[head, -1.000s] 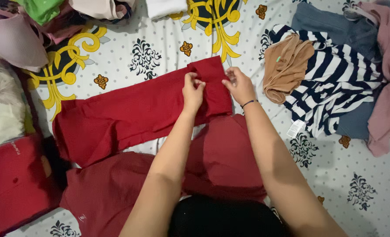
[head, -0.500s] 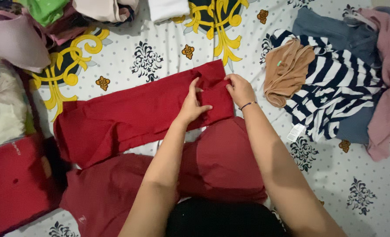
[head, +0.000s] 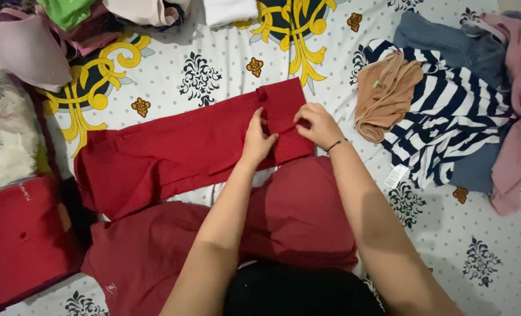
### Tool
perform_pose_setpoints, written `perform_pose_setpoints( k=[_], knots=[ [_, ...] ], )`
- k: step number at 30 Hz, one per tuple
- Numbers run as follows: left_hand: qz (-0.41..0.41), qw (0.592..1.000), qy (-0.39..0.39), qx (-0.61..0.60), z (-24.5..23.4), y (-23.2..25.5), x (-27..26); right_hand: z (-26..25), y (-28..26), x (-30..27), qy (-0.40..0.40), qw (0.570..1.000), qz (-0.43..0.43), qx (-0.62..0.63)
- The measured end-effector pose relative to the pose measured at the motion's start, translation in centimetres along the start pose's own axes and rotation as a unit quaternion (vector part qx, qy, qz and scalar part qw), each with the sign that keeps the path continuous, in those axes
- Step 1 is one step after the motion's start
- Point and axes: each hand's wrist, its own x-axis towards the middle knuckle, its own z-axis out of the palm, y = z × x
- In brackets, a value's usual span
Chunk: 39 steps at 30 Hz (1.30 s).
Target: The person folds a red long-sleeved shirt on a patterned floor. They smooth the fabric, button the collar, fold the sleeves inward, and fold the shirt into a compact rectangle before placing it on a stack of folded clothes.
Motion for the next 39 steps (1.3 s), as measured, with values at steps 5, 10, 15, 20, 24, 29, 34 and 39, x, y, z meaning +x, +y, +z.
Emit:
perform_pose_setpoints(
  k=[5, 10, 15, 20, 24, 29, 34, 39],
  knots=[
    [0.063, 0.996, 0.059, 0.039, 0.3, 1.1, 0.5, 2.0, 1.8, -0.7, -0.004, 0.978, 0.132, 0.159],
    [-0.09, 0.986, 0.089, 0.108, 1.0, 2.9, 0.7, 3.5, 6.2, -2.0, 0.22, 0.932, 0.239, 0.159],
    [-0.033, 0.983, 0.121, 0.132, 1.9, 2.3, 2.0, 3.5, 6.3, -2.5, 0.096, 0.951, 0.254, 0.15],
    [-0.093, 0.981, 0.124, 0.118, 1.0, 2.6, 2.0, 3.2, 4.3, -1.3, -0.019, 0.967, 0.246, 0.066],
    [0.096, 0.952, 0.12, 0.263, 1.3, 5.4, 1.3, 3.5, 4.5, -0.7, 0.013, 0.98, 0.191, 0.06],
    [0.091, 0.932, -0.02, 0.349, 3.2, 5.2, 0.7, 5.5, 5.2, -0.4, -0.118, 0.976, 0.112, -0.141],
    [0.09, 0.921, -0.066, 0.373, 2.7, 2.5, 1.0, 4.8, 4.5, 0.3, -0.086, 0.969, 0.183, -0.142],
    [-0.041, 0.907, -0.07, 0.413, 4.6, 4.8, 0.6, 4.0, 4.4, -0.6, -0.066, 0.91, 0.408, -0.009]
  ],
)
